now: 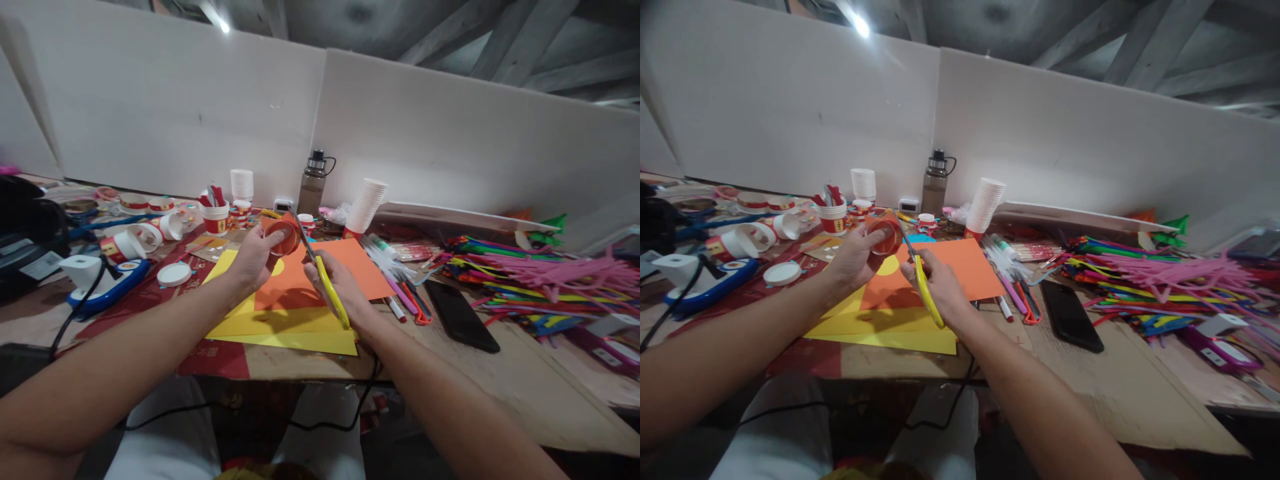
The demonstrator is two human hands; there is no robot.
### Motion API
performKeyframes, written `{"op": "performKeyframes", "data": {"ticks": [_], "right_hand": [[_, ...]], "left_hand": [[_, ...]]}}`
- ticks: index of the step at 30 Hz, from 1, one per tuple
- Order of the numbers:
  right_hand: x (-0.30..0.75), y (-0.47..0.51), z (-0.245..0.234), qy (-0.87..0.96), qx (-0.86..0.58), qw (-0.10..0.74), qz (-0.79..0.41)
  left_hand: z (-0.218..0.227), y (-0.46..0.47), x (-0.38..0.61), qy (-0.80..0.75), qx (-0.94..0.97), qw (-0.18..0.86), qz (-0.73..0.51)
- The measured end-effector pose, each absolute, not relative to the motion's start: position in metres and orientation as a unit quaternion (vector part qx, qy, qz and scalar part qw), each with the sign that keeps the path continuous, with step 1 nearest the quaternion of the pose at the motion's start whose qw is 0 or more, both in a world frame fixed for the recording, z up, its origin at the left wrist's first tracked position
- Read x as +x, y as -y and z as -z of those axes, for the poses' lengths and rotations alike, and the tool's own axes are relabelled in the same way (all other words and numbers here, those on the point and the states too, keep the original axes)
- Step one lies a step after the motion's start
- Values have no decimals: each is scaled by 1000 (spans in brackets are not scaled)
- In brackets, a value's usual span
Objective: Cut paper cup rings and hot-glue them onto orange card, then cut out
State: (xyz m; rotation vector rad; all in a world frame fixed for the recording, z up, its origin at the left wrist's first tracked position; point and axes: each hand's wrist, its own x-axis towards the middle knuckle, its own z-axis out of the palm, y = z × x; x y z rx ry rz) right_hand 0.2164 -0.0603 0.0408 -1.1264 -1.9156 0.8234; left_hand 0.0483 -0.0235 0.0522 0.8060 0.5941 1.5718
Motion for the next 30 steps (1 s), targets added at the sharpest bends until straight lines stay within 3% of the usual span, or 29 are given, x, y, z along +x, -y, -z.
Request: {"op": "performKeyframes", "data": {"ticks": [30], "right_hand": [[217, 69, -55, 763, -446, 362, -298]], "left_hand": [[-52, 17, 40, -241, 440, 588, -635]]}}
